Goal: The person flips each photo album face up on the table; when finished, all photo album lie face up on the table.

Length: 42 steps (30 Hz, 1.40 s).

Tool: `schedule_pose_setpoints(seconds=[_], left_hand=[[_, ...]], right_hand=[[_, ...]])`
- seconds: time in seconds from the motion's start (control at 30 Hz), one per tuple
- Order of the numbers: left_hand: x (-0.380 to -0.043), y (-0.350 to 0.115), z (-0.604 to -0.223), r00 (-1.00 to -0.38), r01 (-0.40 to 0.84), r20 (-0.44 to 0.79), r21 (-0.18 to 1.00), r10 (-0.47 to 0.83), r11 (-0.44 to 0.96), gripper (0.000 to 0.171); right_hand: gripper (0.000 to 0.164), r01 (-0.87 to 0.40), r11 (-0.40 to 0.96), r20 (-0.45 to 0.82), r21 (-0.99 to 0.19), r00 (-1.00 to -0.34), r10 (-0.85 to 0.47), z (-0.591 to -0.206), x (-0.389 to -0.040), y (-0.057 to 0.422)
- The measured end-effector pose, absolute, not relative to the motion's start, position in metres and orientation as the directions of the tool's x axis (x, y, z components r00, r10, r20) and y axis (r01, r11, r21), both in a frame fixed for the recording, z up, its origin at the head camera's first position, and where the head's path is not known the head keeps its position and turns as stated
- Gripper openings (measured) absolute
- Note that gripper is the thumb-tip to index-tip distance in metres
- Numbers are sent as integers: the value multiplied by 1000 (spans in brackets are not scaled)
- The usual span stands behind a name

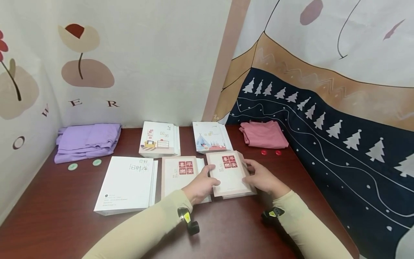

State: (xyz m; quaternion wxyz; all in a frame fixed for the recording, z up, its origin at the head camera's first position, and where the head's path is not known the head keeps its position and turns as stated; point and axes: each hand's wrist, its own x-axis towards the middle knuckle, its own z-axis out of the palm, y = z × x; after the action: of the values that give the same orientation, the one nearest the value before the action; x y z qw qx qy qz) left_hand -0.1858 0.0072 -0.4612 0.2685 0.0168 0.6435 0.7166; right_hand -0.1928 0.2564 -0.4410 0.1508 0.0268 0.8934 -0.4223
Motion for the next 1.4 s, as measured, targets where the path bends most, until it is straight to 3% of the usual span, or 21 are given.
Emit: schedule_pose_setpoints(seconds=[0.63, 0.9, 1.23, 1.4], left_hand=[[-186, 5, -461, -886, -293, -285, 955, 366, 36, 77], [-188, 2, -454, -889, -226, -214, 974, 405, 17, 79], [-177, 0, -432, -897, -116, -111, 993, 427, 15, 92], [-171, 0, -423, -879, -38, -9, 998, 477, -51, 82]], right_hand=[[72, 170, 632, -283, -756, -956, -81, -441, -189, 257], [68, 214, 535, -324, -817, -939, -119, -442, -190, 260], [58, -27, 485, -104, -874, -965, -241, -423, -180, 247], [63, -13, 373, -109, -928, -946, -305, -415, -174, 242]])
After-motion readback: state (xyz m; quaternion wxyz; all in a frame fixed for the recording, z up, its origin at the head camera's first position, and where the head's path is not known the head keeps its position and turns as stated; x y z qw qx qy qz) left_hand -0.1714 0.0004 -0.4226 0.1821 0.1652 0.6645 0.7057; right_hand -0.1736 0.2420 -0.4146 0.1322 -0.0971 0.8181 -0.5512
